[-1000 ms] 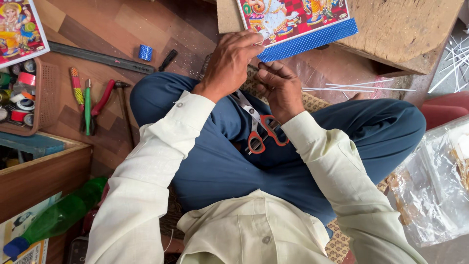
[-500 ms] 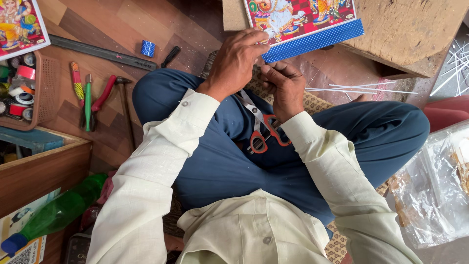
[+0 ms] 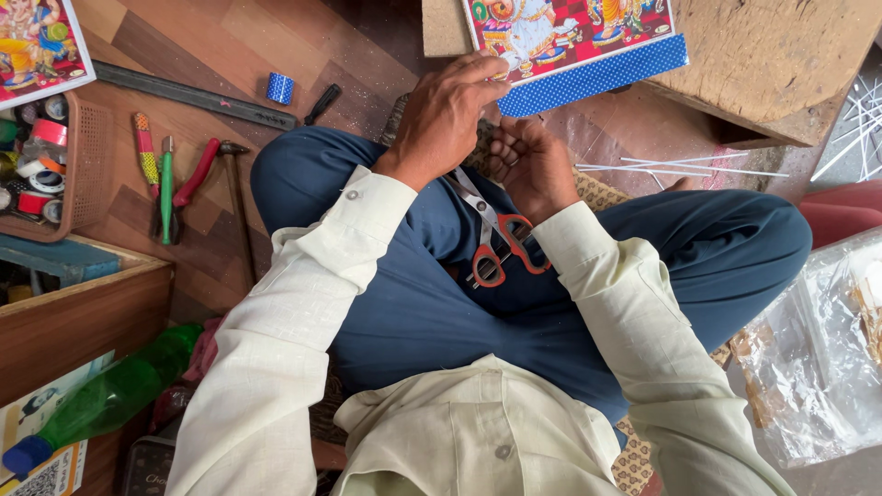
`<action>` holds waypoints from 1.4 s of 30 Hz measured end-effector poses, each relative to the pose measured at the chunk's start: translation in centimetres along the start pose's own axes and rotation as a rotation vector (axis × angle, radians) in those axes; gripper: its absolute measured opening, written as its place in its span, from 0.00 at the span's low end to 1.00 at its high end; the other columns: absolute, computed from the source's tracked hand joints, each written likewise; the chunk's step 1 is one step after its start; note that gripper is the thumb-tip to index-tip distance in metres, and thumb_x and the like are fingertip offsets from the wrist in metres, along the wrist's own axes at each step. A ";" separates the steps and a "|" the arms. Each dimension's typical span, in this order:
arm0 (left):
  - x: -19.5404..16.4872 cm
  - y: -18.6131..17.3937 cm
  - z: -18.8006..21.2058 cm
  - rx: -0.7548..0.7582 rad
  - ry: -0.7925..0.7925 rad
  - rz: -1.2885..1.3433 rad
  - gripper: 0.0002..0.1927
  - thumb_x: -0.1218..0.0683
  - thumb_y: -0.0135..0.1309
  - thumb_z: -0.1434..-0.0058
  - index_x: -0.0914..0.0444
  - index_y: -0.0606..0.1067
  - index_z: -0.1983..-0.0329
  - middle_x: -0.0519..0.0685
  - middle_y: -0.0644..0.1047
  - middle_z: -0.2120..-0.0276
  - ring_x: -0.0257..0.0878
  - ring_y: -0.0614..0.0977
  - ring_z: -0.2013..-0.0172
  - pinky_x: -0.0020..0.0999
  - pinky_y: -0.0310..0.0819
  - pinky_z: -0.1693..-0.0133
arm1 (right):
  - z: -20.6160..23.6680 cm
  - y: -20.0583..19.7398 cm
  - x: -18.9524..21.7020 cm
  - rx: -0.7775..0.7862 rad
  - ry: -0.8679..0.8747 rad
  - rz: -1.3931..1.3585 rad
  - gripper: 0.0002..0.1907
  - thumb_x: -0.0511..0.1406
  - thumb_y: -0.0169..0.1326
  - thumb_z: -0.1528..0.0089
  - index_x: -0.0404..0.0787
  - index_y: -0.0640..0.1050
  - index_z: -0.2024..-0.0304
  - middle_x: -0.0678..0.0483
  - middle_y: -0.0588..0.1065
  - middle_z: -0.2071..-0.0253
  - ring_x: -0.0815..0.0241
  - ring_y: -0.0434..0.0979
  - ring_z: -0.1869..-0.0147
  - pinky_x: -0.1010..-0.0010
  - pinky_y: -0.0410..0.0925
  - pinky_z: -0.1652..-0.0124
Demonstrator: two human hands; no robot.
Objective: The person sits on the floor and decorates printed religious images by applying blue patterned tape to the edges. They use scissors to cut the tape and a stapler to secure it, handling multiple prints one at a time.
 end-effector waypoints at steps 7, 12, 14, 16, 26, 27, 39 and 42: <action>-0.1 -0.2 -0.1 0.005 0.001 0.004 0.15 0.69 0.52 0.40 0.68 0.81 0.52 0.54 0.79 0.44 0.51 0.77 0.40 0.44 0.73 0.41 | 0.3 0.1 -0.3 0.032 0.131 -0.035 0.05 0.33 0.54 0.36 0.39 0.78 0.60 0.56 0.77 0.67 0.64 0.76 0.65 0.71 0.71 0.60; 0.4 0.2 0.4 -0.007 -0.007 0.028 0.14 0.69 0.51 0.37 0.70 0.81 0.52 0.55 0.79 0.44 0.51 0.77 0.40 0.44 0.71 0.39 | 2.6 -0.1 -0.5 -0.009 0.075 0.223 0.07 0.34 0.53 0.36 0.38 0.79 0.59 0.56 0.78 0.67 0.65 0.77 0.65 0.72 0.71 0.61; 0.5 0.4 0.5 -0.030 0.002 0.008 0.15 0.69 0.50 0.39 0.70 0.81 0.51 0.56 0.78 0.44 0.52 0.76 0.39 0.44 0.69 0.38 | 3.4 -0.3 0.8 -0.006 -0.116 0.344 0.05 0.32 0.55 0.35 0.36 0.79 0.59 0.55 0.78 0.67 0.64 0.75 0.66 0.71 0.70 0.63; 0.7 0.6 0.2 -0.033 -0.003 -0.002 0.15 0.69 0.50 0.38 0.70 0.81 0.50 0.56 0.78 0.44 0.52 0.75 0.38 0.44 0.68 0.36 | 3.6 -0.5 4.1 0.006 -0.386 0.455 0.05 0.31 0.55 0.35 0.34 0.78 0.61 0.53 0.79 0.65 0.64 0.77 0.63 0.72 0.71 0.61; 1.4 -1.8 -1.0 -0.119 -0.145 0.154 0.21 0.69 0.58 0.43 0.72 0.77 0.45 0.62 0.74 0.40 0.57 0.73 0.39 0.44 0.68 0.39 | 0.6 -1.8 22.4 0.115 -1.334 1.582 0.20 0.23 0.72 0.46 0.24 0.82 0.52 0.40 0.81 0.58 0.54 0.81 0.57 0.65 0.75 0.60; 1.7 -1.9 -1.3 -0.129 -0.134 0.155 0.20 0.69 0.58 0.42 0.72 0.77 0.45 0.62 0.74 0.39 0.56 0.73 0.39 0.45 0.69 0.39 | -0.3 -2.6 22.7 0.091 -1.215 1.457 0.22 0.23 0.71 0.46 0.25 0.81 0.50 0.43 0.81 0.57 0.56 0.81 0.56 0.66 0.76 0.59; 4.1 -0.2 -2.7 -0.059 -0.097 -0.008 0.16 0.66 0.62 0.43 0.68 0.82 0.50 0.55 0.78 0.42 0.52 0.75 0.42 0.46 0.67 0.41 | -3.8 -5.7 22.3 0.116 -0.902 0.989 0.12 0.19 0.67 0.39 0.30 0.80 0.57 0.55 0.78 0.60 0.67 0.77 0.59 0.75 0.70 0.60; 4.6 0.0 -2.7 -0.077 -0.122 0.039 0.16 0.67 0.63 0.42 0.67 0.82 0.49 0.53 0.78 0.41 0.49 0.76 0.41 0.44 0.67 0.39 | -3.9 -5.9 22.3 0.093 -0.879 0.979 0.12 0.18 0.68 0.38 0.33 0.79 0.60 0.57 0.75 0.64 0.67 0.74 0.64 0.75 0.66 0.64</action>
Point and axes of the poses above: each hand's wrist, its own z-axis away from the middle knuckle, its own y-axis out of the palm, x = y × z, the point moved 5 cm from there along -z, towards the middle knuckle
